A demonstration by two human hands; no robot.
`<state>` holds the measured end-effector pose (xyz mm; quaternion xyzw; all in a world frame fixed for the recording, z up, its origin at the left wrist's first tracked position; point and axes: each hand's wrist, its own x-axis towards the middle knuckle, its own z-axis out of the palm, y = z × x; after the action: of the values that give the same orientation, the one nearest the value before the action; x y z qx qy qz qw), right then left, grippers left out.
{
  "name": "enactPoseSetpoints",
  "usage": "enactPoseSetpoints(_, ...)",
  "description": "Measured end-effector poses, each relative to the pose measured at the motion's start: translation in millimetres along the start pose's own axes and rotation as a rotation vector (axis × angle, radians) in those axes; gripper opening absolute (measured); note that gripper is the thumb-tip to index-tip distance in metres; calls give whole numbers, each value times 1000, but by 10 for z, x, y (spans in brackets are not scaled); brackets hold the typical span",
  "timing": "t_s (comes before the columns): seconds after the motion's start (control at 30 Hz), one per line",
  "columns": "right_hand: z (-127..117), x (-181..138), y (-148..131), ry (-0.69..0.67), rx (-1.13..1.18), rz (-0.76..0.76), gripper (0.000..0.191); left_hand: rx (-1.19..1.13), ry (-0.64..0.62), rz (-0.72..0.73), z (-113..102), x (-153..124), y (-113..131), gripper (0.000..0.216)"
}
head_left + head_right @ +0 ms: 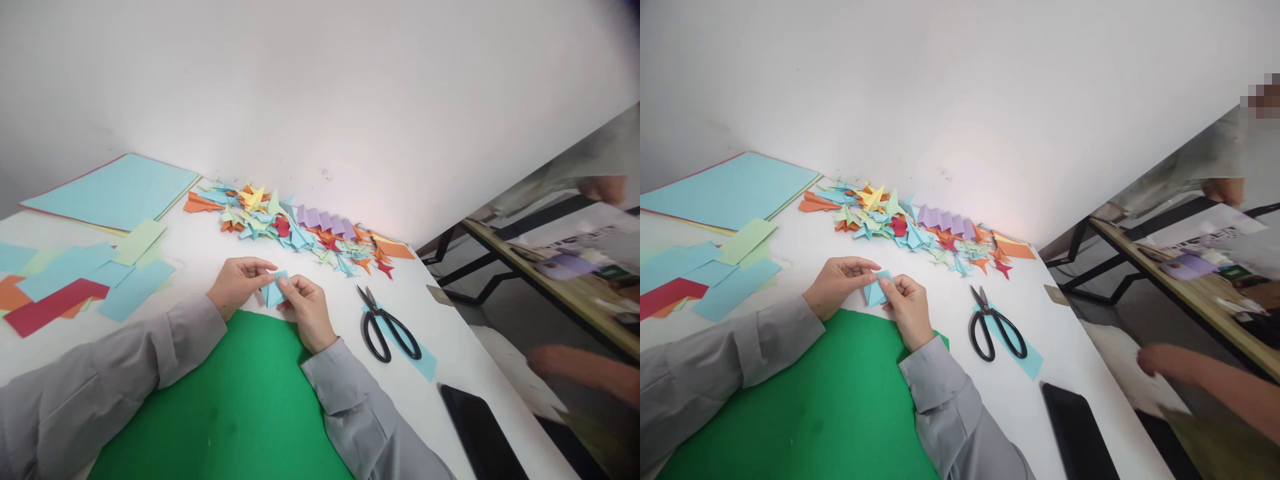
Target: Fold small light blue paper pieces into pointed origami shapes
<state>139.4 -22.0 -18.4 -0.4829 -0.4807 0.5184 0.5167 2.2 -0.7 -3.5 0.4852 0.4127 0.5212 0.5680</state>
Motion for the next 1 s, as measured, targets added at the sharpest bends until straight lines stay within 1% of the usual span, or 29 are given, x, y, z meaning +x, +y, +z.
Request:
enactPoseSetpoints(0.1, -1, -11, -6, -38, -45, 7, 31, 9, -38, -6, -6, -8, -9, 23)
enactPoseSetpoints(0.27, 3, -17, -13, -53, -42, 5, 32, -26, -59, -33, -3, -12, -12, 25)
enactPoseSetpoints(0.4, 10, -20, 1, -61, -67, 3, 37, 10, -90, -48, 4, -13, 0, 22)
enactPoseSetpoints(0.7, -9, -24, 23, -119, -129, -74, 40, -2, -145, -34, 0, -29, 42, 23)
enactPoseSetpoints(0.83, 7, -38, 9, -68, -124, -36, 43, -44, -149, -61, -11, -23, 21, 26)
enactPoseSetpoints(0.93, 20, -41, -5, -3, -108, -14, 45, -95, -119, -89, -9, -20, 3, 29)
enactPoseSetpoints(1.0, 22, -37, -13, 21, -86, -23, 44, -140, -111, -121, -1, -23, 1, 36)
